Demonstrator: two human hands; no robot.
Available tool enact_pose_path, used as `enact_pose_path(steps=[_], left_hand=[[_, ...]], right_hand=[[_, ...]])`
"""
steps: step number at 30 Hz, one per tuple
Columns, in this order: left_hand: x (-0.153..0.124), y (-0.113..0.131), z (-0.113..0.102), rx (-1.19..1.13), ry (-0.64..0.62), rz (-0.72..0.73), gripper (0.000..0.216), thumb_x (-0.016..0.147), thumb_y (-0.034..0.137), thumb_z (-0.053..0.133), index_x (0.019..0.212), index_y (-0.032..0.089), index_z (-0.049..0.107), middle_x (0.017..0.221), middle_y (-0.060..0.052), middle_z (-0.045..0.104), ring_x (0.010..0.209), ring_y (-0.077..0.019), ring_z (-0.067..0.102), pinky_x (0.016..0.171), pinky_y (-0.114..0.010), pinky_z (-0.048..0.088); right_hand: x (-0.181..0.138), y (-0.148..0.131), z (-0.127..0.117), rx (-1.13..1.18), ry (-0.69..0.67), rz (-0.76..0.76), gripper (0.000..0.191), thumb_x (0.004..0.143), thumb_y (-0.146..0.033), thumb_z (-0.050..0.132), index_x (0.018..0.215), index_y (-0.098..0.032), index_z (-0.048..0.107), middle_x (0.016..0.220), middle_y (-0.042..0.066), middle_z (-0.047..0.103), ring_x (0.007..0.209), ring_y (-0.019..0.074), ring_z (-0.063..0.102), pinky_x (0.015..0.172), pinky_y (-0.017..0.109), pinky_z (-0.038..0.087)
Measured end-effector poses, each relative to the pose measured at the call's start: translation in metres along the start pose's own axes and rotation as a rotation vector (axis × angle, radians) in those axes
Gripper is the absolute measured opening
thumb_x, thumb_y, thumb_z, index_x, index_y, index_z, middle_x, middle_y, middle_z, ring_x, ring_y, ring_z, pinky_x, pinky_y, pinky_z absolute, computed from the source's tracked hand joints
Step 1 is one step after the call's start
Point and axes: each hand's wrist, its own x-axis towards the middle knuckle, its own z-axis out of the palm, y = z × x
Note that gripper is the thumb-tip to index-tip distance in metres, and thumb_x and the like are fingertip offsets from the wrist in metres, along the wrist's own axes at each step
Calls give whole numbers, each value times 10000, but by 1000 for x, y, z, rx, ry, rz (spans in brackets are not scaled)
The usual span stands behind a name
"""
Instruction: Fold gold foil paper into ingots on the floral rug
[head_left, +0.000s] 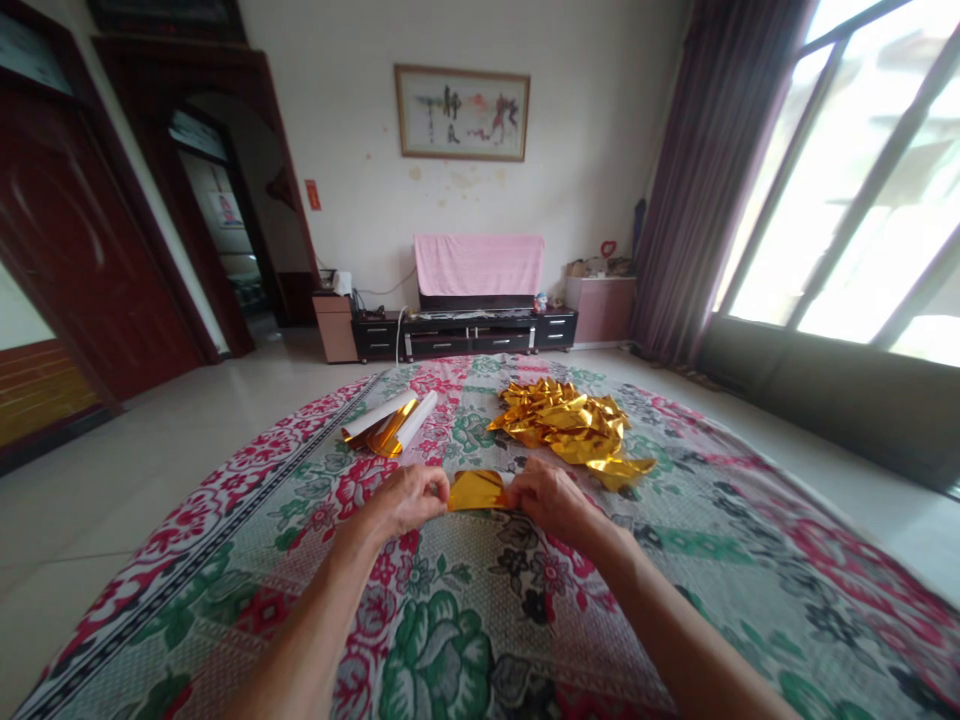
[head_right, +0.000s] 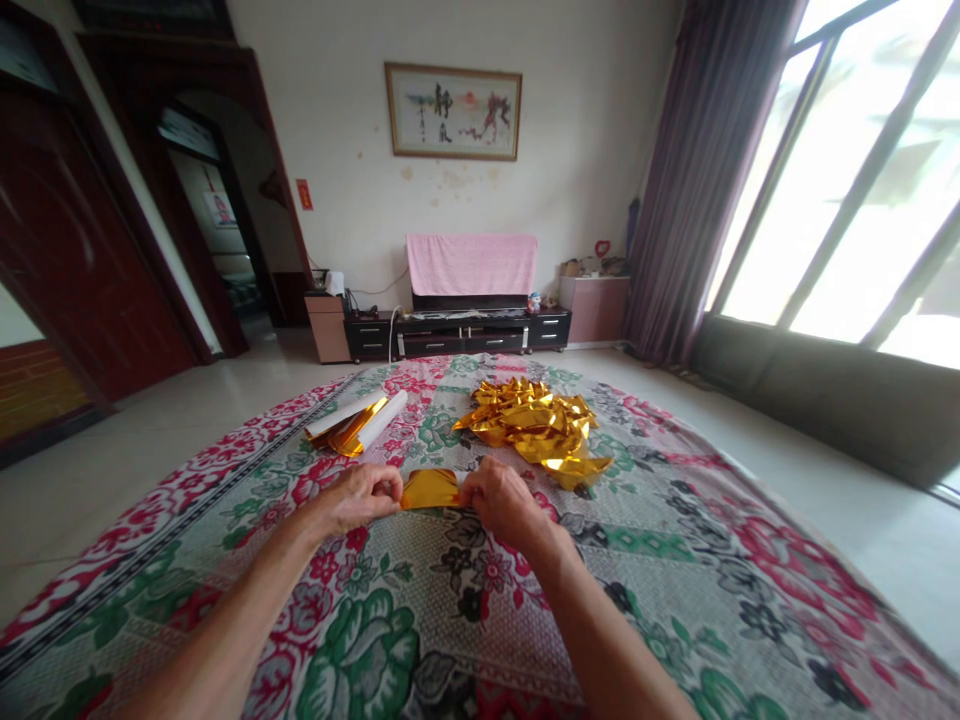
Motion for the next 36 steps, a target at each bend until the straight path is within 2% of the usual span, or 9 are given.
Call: enact_pose_path(steps=[10, 16, 21, 25, 29, 36], left_hand=[[-5, 4, -2, 78, 6, 95, 239, 707, 314, 530, 824, 220, 716, 607, 14, 575, 563, -101, 457, 516, -194, 296], [-4, 9, -3, 105, -19, 16, 258, 688, 279, 513, 840, 241, 718, 581, 15, 580, 517, -100, 450, 482, -205, 280], [-4, 16, 2, 168, 43, -85, 265, 661, 233, 517, 831, 265, 717, 683, -13, 655, 566, -123, 517, 534, -224, 325], [-5, 28, 8, 279, 115, -129, 229, 695, 391, 543, 800, 272, 707, 719, -44, 671, 653, -181, 570, 588, -259, 360], [-5, 39, 18, 351, 183, -142, 401, 740, 566, 469, 741, 221, 672, 682, -77, 643, 702, -225, 591, 631, -299, 389], [-7, 41, 30, 382, 251, -131, 422, 750, 568, 479, 803, 173, 616, 775, -115, 620, 773, -227, 578, 691, -317, 394]], right_hand=[[0, -9, -7, -71, -40, 51, 287, 684, -96, 458, 715, -227, 711, 723, 9, 596, 680, 117, 527, 634, 210, 353], [1, -14, -9, -119, -72, 119, 287, 694, -120, 459, 781, -225, 711, 746, 17, 630, 687, 125, 552, 619, 215, 341], [0, -21, -2, -123, -46, 196, 259, 686, -127, 455, 731, -216, 695, 717, 20, 650, 656, 124, 571, 574, 212, 321], [-1, -28, 6, -194, 20, 261, 199, 728, -179, 473, 668, -186, 663, 665, 37, 639, 599, 125, 559, 535, 224, 294], [-2, -35, 12, -242, 114, 302, 258, 785, -364, 501, 660, -176, 625, 674, 51, 620, 597, 126, 536, 531, 228, 288], [-5, -41, 13, -285, 105, 276, 256, 784, -429, 521, 758, -186, 599, 770, 49, 593, 666, 134, 532, 571, 236, 296]])
